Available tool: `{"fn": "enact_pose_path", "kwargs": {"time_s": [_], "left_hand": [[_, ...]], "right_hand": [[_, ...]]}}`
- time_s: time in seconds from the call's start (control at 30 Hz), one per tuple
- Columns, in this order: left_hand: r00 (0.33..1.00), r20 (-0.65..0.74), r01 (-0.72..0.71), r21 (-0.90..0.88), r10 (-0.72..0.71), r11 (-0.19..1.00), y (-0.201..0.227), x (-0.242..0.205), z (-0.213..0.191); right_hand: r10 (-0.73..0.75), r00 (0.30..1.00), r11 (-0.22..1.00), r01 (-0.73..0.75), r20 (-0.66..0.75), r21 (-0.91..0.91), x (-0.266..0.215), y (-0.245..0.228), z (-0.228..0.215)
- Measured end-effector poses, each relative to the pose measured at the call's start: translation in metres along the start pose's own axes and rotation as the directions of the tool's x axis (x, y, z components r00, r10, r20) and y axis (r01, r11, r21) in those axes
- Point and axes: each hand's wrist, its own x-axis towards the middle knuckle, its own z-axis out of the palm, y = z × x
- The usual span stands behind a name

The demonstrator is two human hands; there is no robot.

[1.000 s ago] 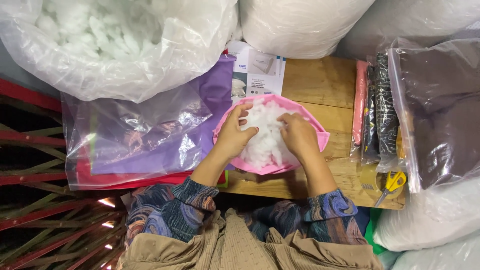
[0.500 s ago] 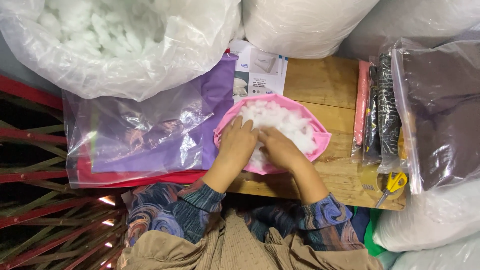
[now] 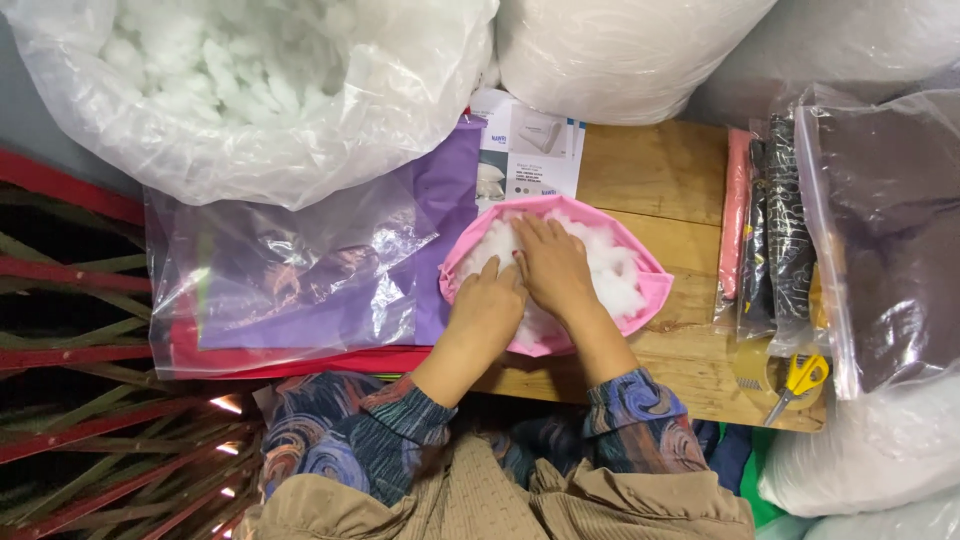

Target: The person is manually stuffing a pink cushion cover with white polyester fiberfill taken from a large plastic bag.

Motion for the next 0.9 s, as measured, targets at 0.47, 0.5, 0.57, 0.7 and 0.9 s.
{"fn": "enact_pose_path", "kwargs": {"time_s": [0.47, 0.5, 0.57, 0.7, 0.9], "left_hand": [[0.99, -0.104, 0.08, -0.095, -0.09, 0.992, -0.008, -0.007, 0.0], [0.985, -0.156, 0.05, -0.122, -0.068, 0.991, -0.004, -0.005, -0.005], [0.992, -0.112, 0.041, -0.154, -0.058, 0.987, 0.001, -0.005, 0.0], [0.979, 0.201, 0.083, -0.205, -0.041, 0.975, 0.015, -0.005, -0.045], [0.843, 0.513, 0.241, -0.091, -0.162, 0.966, 0.009, 0.007, -0.019]], "right_hand": [[-0.083, 0.988, 0.996, 0.08, -0.13, -0.032, -0.032, 0.017, -0.045], [-0.086, 0.984, 0.996, 0.087, -0.153, -0.002, -0.039, 0.026, -0.055], [-0.083, 0.994, 0.996, 0.085, -0.076, 0.036, -0.051, 0.039, -0.064], [-0.044, 0.978, 0.995, 0.025, 0.203, 0.097, -0.07, 0.03, -0.08], [0.064, 0.965, 0.948, 0.021, 0.255, -0.316, -0.049, 0.043, -0.003]]}}
